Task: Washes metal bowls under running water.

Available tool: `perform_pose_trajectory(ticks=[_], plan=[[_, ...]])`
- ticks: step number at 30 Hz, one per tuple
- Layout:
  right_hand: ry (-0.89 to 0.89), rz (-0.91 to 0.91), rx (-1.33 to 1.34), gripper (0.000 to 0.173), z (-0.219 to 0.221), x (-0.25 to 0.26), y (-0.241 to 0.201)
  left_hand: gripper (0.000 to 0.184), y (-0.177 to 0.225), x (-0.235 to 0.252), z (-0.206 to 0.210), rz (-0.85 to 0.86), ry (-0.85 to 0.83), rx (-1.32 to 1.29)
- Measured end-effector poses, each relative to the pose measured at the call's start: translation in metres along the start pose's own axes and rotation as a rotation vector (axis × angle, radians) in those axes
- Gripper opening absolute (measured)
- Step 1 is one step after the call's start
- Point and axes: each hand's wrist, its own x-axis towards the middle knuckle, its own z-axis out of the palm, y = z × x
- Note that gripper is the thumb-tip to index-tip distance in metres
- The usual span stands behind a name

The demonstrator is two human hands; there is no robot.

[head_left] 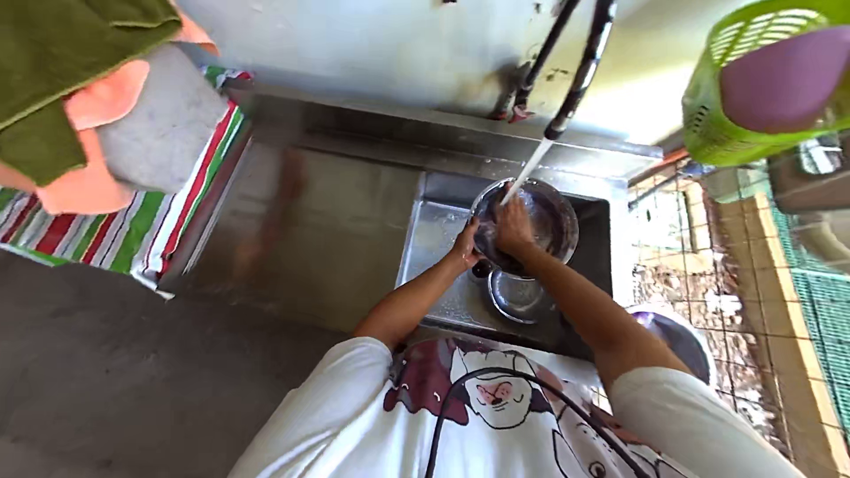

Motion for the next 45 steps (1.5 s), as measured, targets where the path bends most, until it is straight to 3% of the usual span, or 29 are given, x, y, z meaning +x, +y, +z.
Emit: perform_pose_trajectory(ticks=[2,3,5,6,9,10,12,16,18,20,22,24,26,28,30,33,35,37,40,43,45], plan=[[-0.02,-0.046,0.31,0.061,0.01,-0.008,-0.028,0.049,0.007,0.012,-0.002,0.102,-0.015,0.002],[-0.166,-0.086,0.41,0.053,0.003,-0.015,-0.035,0.047,0.015,0.016,-0.009,0.149,0.018,0.015],[-0.53,-0.184,0.28,0.045,-0.019,-0.023,-0.027,0.049,0.033,0.013,-0.029,0.181,0.107,0.011],[-0.588,-0.197,0.122,0.043,-0.024,-0.023,-0.012,0.05,0.04,0.01,-0.037,0.172,0.137,0.016],[-0.311,-0.1,-0.12,0.047,-0.012,-0.023,0.04,0.054,0.031,-0.007,-0.028,0.016,0.146,0.108],[-0.218,-0.051,-0.121,0.052,-0.004,-0.019,0.045,0.056,0.02,-0.011,-0.019,-0.044,0.125,0.132],[-0.198,0.057,0.035,0.058,0.003,-0.006,0.023,0.056,0.007,-0.006,-0.001,-0.084,0.057,0.107],[-0.287,0.2,0.911,0.046,-0.01,-0.018,-0.031,0.052,0.024,0.017,0.02,0.049,0.0,0.145],[-0.244,0.152,0.918,0.039,-0.037,-0.029,-0.037,0.061,0.038,0.02,0.03,0.138,-0.003,0.287],[-0.058,0.176,0.82,0.035,-0.056,-0.035,-0.036,0.069,0.054,0.009,0.048,0.193,0.006,0.495],[0.15,0.265,0.909,0.028,-0.062,-0.035,-0.035,0.079,0.069,0.001,0.068,0.227,0.032,0.779],[0.323,0.368,1.099,0.022,-0.074,-0.033,-0.044,0.07,0.083,0.002,0.082,0.335,0.032,0.957],[0.454,0.461,1.24,0.017,-0.089,-0.034,-0.054,0.049,0.089,0.018,0.085,0.508,0.022,1.043],[0.565,0.515,1.295,0.017,-0.098,-0.038,-0.055,0.04,0.095,0.034,0.082,0.546,-0.026,1.071],[0.655,0.54,1.33,0.025,-0.102,-0.044,-0.047,0.049,0.096,0.043,0.071,0.401,-0.063,1.035],[0.724,0.602,1.377,0.039,-0.096,-0.049,-0.028,0.073,0.078,0.056,0.039,0.016,-0.023,0.663],[0.735,0.691,1.355,0.047,-0.082,-0.048,-0.011,0.075,0.072,0.053,0.024,-0.126,0.0,0.481],[0.691,0.823,1.231,0.055,-0.06,-0.048,0.003,0.066,0.067,0.052,0.013,-0.11,0.04,0.348],[0.504,0.993,0.932,0.064,-0.013,-0.046,0.011,0.051,0.069,0.056,-0.003,0.051,0.176,0.292],[0.017,0.951,0.57,0.051,0.031,-0.056,0.015,0.042,0.083,0.035,-0.001,0.179,0.164,0.524],[-0.298,0.845,0.387,0.059,0.06,-0.072,0.019,0.038,0.094,0.017,-0.002,0.244,0.125,0.648]])
